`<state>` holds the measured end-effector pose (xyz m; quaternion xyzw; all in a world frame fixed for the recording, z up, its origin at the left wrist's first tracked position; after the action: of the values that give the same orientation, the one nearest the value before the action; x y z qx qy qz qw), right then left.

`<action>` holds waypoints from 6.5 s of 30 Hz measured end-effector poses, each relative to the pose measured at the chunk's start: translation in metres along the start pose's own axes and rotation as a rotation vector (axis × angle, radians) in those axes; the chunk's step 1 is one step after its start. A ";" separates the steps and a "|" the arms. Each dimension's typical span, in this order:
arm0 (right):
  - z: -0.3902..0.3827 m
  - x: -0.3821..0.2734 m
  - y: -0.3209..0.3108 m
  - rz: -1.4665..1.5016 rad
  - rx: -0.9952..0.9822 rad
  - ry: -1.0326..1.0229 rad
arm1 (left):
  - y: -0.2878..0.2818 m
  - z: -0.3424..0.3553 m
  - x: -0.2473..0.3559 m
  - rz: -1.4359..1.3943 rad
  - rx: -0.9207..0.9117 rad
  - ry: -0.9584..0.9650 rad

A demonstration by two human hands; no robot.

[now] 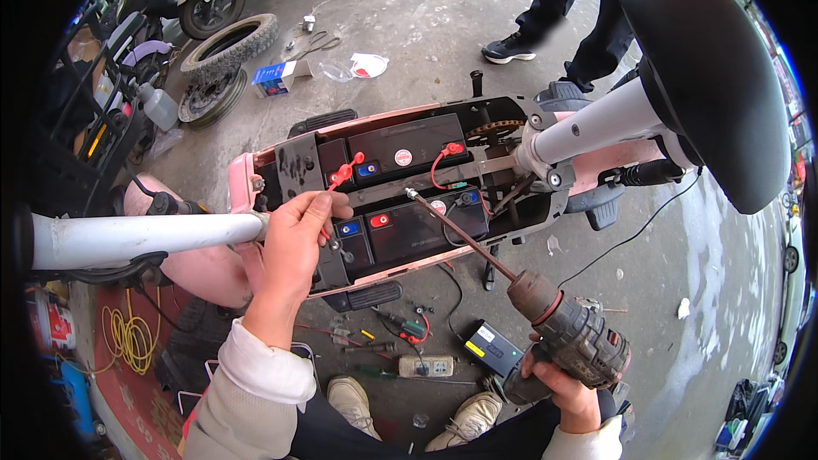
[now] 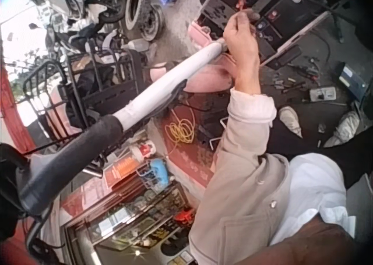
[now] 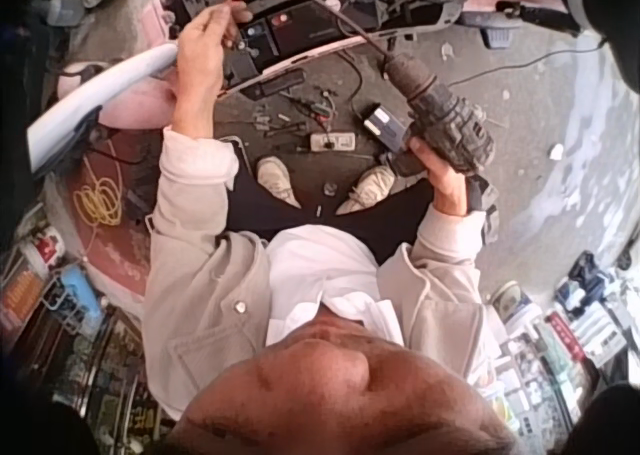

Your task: The person removes the scooter seat, uses a power drill to loosen and tighten battery terminal connections, and then replaces the seat.

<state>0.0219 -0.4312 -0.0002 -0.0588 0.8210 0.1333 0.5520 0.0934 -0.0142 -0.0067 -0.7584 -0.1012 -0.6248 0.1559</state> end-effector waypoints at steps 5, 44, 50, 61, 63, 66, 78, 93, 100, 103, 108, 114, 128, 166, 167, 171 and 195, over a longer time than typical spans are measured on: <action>0.002 0.002 0.006 0.032 -0.042 0.014 | 0.020 -0.004 -0.015 -0.340 -0.155 -0.198; 0.128 -0.142 0.156 -0.370 -0.267 0.149 | 0.019 0.010 -0.047 -0.242 0.149 -0.208; 0.138 -0.161 0.171 -0.510 -0.332 0.152 | 0.019 0.011 -0.042 -0.053 0.161 -0.154; 0.161 -0.243 0.303 -1.631 -0.816 -0.140 | 0.021 0.010 -0.065 -0.171 0.349 -0.278; 0.158 -0.244 0.321 -1.854 -0.883 -0.259 | 0.043 0.015 -0.074 -0.203 0.384 -0.313; 0.159 -0.247 0.329 -1.881 -0.995 -0.287 | 0.044 0.008 -0.069 -0.157 0.479 -0.297; 0.192 -0.248 0.319 -1.725 -0.877 -0.046 | 0.042 0.011 -0.080 -0.175 0.683 -0.225; 0.186 -0.247 0.327 -1.926 -0.843 -0.152 | 0.048 0.006 -0.068 -0.251 0.593 -0.148; 0.155 -0.218 0.316 -2.594 -1.128 -0.368 | 0.051 -0.014 -0.053 -0.176 0.603 -0.184; 0.183 -0.242 0.310 -2.428 -1.157 -0.110 | 0.039 0.005 -0.047 -0.061 0.686 -0.005; 0.204 -0.265 0.303 -2.044 -0.913 -0.407 | 0.058 0.007 -0.075 -0.311 0.579 -0.097; 0.158 -0.233 0.269 -1.891 -0.673 -0.612 | 0.068 -0.026 -0.057 -0.325 -0.165 -0.275; 0.064 -0.109 0.056 -0.489 -0.162 -0.082 | -0.045 -0.150 -0.321 0.991 -0.095 -0.510; 0.024 0.058 0.063 0.678 -0.345 0.431 | -0.141 -0.183 -0.361 1.055 0.145 -0.493; 0.022 0.060 0.063 0.683 -0.357 0.430 | -0.142 -0.186 -0.362 1.101 0.106 -0.526; 0.019 0.057 0.059 0.691 -0.362 0.432 | -0.128 -0.178 -0.347 1.136 0.063 -0.504; -0.016 0.053 0.119 0.786 -0.714 0.480 | -0.042 -0.139 0.076 -0.597 0.140 -0.045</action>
<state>-0.0414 -0.3194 -0.0257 0.0391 0.7876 0.5796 0.2056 -0.0337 -0.0284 0.0964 -0.6963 -0.3659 -0.6174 0.0149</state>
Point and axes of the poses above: each hand's wrist, its own z-axis towards the middle knuckle, its own y-axis out of the palm, x = y × z, the point moved 8 cm from there along z, towards the middle knuckle, and after that the axes turned 1 degree about -x, right-handed, at the moved point
